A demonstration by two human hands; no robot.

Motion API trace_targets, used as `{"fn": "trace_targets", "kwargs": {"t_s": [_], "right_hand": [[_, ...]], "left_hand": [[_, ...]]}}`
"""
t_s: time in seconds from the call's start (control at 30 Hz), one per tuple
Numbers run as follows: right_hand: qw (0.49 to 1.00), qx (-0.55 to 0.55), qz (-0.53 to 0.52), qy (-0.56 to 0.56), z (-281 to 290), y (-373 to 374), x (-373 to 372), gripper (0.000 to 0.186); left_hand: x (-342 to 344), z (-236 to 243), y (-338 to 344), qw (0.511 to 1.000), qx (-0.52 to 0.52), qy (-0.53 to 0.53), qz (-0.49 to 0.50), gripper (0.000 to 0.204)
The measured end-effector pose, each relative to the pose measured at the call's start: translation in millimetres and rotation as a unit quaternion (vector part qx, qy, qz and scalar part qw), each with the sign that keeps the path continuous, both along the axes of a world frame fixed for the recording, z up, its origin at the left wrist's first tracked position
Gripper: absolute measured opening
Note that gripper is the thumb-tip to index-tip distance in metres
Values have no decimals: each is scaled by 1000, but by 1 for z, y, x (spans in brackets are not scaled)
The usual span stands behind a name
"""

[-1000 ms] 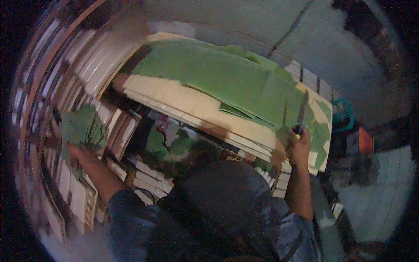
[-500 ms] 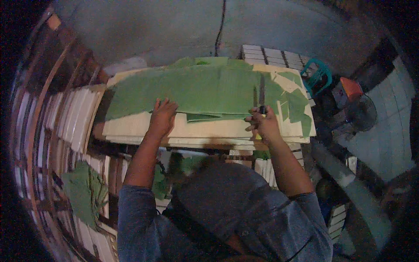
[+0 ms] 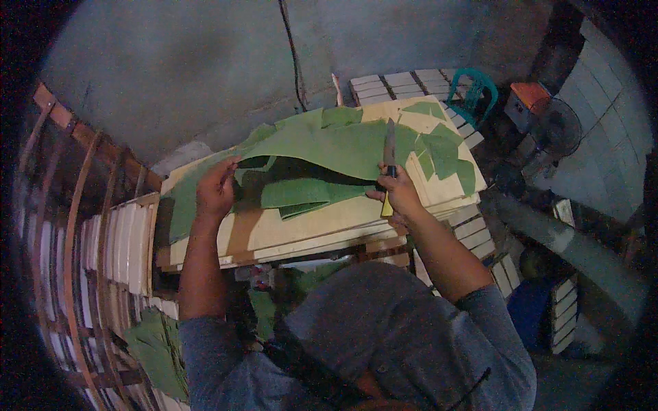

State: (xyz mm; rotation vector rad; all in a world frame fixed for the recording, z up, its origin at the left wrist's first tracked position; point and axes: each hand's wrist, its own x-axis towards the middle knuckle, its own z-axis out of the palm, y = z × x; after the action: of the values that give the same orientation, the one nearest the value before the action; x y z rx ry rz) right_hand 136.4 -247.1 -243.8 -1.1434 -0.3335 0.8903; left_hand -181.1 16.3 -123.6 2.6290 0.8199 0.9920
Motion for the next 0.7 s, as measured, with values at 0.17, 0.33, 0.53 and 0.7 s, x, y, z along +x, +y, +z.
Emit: {"fn": "trace_targets", "kwargs": {"t_s": [0.17,0.33,0.53,0.7], "right_hand": [[977,47,-115,-175,19,-13,55,36],[956,114,-140,-232,74,-87,82,36],[928,-179,-203,-255,14,-129,151,26],[854,-293,-235,-361,-11,-132,197,30]], "left_hand": [[11,12,4,970,219,-10,-108,34],[20,-37,-53,954,258,32,-150,51],[73,-106,-98,948,135,167,-237,65],[100,-107,-107,927,81,223,-291,64]]}}
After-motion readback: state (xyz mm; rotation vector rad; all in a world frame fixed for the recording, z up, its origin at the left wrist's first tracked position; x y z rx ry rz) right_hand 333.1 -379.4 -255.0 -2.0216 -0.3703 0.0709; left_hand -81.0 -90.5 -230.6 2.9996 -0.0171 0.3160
